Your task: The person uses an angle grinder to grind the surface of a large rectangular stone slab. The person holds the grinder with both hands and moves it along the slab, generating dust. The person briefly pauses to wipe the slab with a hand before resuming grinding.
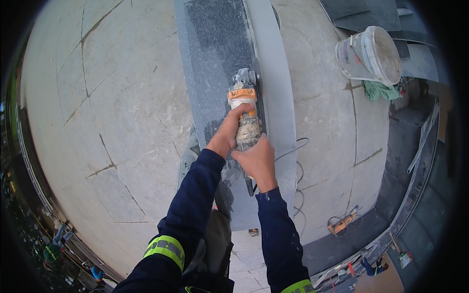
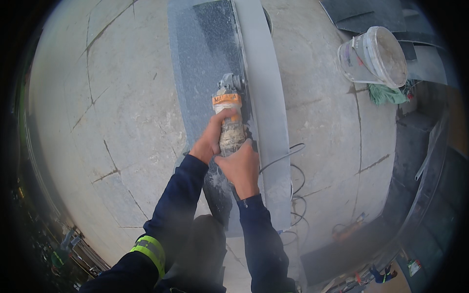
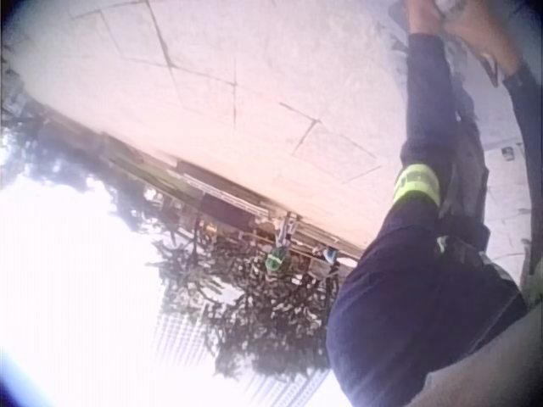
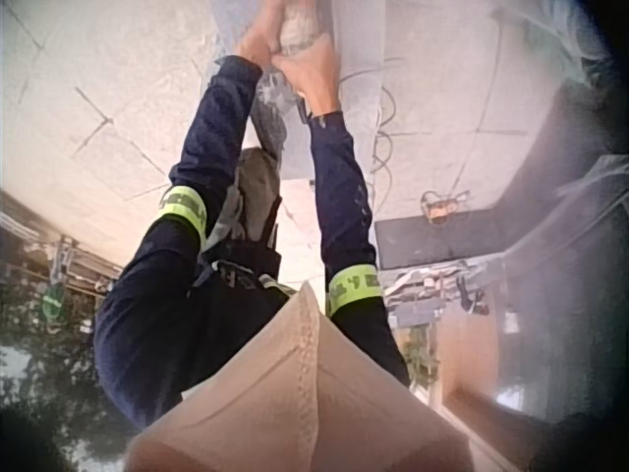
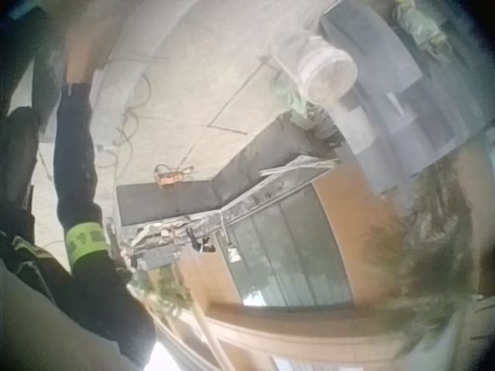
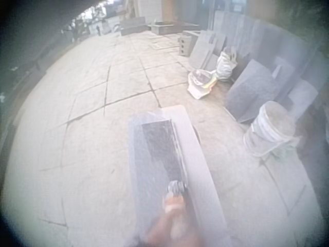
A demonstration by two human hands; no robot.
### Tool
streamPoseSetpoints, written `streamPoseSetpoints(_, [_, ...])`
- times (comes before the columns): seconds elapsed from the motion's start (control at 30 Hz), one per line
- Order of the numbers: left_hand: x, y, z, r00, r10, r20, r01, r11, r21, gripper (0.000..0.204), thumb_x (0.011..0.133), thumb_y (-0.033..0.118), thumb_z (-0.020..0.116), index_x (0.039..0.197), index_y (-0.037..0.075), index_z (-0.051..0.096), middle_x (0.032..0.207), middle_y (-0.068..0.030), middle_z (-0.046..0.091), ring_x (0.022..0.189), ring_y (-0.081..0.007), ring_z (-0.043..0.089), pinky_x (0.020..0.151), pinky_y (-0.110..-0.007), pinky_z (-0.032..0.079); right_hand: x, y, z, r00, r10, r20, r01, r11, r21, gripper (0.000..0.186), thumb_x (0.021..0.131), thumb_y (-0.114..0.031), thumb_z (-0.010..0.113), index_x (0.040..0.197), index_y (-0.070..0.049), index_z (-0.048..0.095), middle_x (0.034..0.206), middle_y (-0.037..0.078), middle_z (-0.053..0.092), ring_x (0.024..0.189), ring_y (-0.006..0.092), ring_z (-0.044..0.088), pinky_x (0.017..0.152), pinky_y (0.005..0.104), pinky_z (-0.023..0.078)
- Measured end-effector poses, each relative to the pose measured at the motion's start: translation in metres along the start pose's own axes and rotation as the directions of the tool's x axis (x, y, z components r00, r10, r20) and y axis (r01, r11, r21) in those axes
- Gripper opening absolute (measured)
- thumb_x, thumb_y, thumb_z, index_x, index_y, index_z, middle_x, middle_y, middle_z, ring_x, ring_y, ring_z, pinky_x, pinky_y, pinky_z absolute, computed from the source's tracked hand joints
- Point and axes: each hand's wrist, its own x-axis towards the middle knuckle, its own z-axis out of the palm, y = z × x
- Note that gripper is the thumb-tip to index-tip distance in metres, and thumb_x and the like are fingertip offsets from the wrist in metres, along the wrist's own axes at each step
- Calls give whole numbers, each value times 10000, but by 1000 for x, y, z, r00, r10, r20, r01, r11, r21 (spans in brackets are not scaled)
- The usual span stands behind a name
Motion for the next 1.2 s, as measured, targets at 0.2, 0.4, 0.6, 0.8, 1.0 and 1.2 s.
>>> streamPoseSetpoints(0.2, [-6, -13, -4, 1000, 19, 6, -19, 1000, -2, 455, 792, 281, 695, 1128, 40, 506, 844, -114, 618, 693, -229, 649, 641, -373, 570, -11, 9, 3, 999, 14, -29, -13, 1000, 7, 569, 609, -209, 800, 1020, 87, 543, 954, 258, 672, 933, 392, 671, 812, 420, 530])
streamPoseSetpoints(0.4, [-9, -22, -6, 999, 41, 13, -41, 999, 8, 436, 803, 295, 684, 1114, 45, 509, 839, -122, 622, 697, -235, 655, 640, -374, 574, -14, 20, 8, 999, -1, -34, 1, 1000, 6, 569, 611, -207, 800, 1030, 79, 542, 958, 253, 674, 939, 389, 670, 810, 418, 530])
streamPoseSetpoints(0.6, [-12, -30, -10, 999, 35, -5, -35, 998, 46, 416, 818, 327, 661, 1089, 46, 516, 837, -143, 635, 700, -253, 664, 639, -391, 580, -20, 30, 11, 999, -28, -40, 28, 1000, 3, 569, 610, -204, 802, 1029, 80, 543, 952, 260, 672, 937, 392, 668, 802, 416, 531])
streamPoseSetpoints(0.8, [-13, -30, -9, 1000, 11, -13, -11, 999, 30, 445, 801, 319, 678, 1107, 41, 516, 830, -133, 631, 686, -237, 657, 636, -371, 574, -21, 28, 9, 999, -9, -37, 10, 1000, 20, 569, 604, -208, 809, 1014, 82, 541, 959, 268, 667, 928, 400, 667, 799, 417, 530])
streamPoseSetpoints(1.0, [15, 5, -3, 999, 40, -7, -40, 998, 57, 462, 790, 367, 659, 1069, 22, 530, 809, -146, 631, 660, -258, 651, 613, -389, 574, 11, -2, 3, 998, -52, -39, 52, 999, 5, 581, 599, -226, 809, 1006, 91, 542, 953, 271, 667, 920, 399, 672, 794, 414, 536])
streamPoseSetpoints(1.2, [18, 21, 1, 996, 84, -25, -82, 994, 66, 449, 810, 350, 646, 1098, 31, 517, 809, -147, 627, 664, -261, 653, 614, -395, 577, 25, -12, 6, 1000, -12, -4, 12, 1000, 22, 583, 593, -227, 808, 1001, 93, 543, 939, 258, 674, 914, 390, 678, 789, 413, 537])
